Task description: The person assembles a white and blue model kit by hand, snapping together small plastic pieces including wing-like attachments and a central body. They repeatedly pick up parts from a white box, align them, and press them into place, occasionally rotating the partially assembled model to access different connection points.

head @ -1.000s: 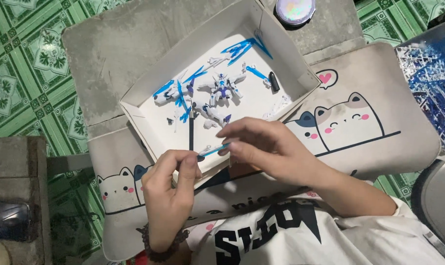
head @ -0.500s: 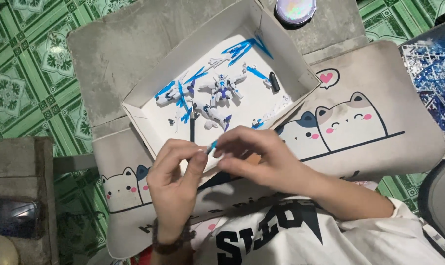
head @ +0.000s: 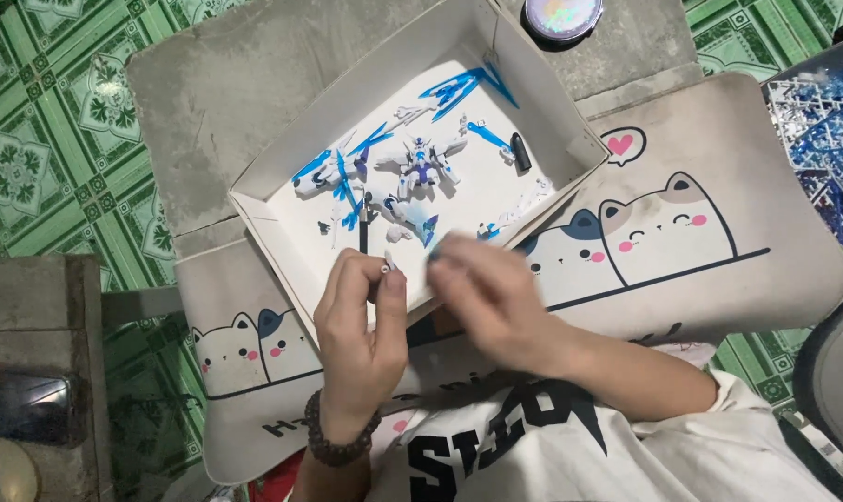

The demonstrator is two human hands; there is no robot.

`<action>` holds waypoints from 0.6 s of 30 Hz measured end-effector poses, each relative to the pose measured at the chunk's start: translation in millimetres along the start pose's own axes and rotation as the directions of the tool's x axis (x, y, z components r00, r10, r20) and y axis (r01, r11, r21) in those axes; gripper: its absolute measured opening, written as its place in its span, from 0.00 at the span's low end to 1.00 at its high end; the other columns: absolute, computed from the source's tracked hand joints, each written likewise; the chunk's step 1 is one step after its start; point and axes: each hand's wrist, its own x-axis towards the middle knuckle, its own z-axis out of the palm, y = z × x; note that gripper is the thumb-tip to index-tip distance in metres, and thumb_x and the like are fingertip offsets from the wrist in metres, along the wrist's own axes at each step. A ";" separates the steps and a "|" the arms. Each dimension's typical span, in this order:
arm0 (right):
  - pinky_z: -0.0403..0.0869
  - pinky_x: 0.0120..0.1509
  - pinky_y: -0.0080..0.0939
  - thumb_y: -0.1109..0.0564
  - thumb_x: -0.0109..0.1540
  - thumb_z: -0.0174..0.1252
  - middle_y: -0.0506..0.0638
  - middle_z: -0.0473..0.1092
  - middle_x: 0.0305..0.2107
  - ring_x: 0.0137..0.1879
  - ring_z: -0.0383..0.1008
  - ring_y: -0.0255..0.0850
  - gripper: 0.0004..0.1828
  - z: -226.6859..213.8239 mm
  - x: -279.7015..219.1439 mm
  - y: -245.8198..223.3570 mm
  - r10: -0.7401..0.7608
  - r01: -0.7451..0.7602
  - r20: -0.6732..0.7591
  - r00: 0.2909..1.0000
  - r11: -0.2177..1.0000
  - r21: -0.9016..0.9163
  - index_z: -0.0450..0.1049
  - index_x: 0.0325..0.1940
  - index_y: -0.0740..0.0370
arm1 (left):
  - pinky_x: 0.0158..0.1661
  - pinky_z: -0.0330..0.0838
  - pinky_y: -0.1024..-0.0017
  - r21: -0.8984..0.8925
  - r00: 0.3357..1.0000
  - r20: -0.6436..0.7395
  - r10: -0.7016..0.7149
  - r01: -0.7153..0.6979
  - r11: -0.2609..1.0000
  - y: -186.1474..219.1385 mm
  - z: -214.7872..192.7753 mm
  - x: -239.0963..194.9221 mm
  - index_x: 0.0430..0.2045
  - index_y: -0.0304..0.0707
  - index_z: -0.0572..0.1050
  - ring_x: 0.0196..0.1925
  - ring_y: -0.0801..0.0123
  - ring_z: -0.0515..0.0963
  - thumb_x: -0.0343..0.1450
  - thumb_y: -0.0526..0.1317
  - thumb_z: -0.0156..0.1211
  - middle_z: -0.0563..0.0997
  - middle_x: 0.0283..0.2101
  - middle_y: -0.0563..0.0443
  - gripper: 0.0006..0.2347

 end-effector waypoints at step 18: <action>0.72 0.25 0.40 0.69 0.57 0.53 0.59 0.71 0.18 0.22 0.74 0.48 0.08 1.4 55.3 17.0 0.198 0.036 0.285 0.938 0.762 -0.647 0.72 0.40 0.72 | 0.39 0.57 0.63 0.706 0.992 0.110 -0.067 -0.030 0.707 -54.6 -48.7 33.5 0.26 0.39 0.79 0.38 0.60 0.67 0.68 0.37 0.62 0.72 0.28 0.50 0.03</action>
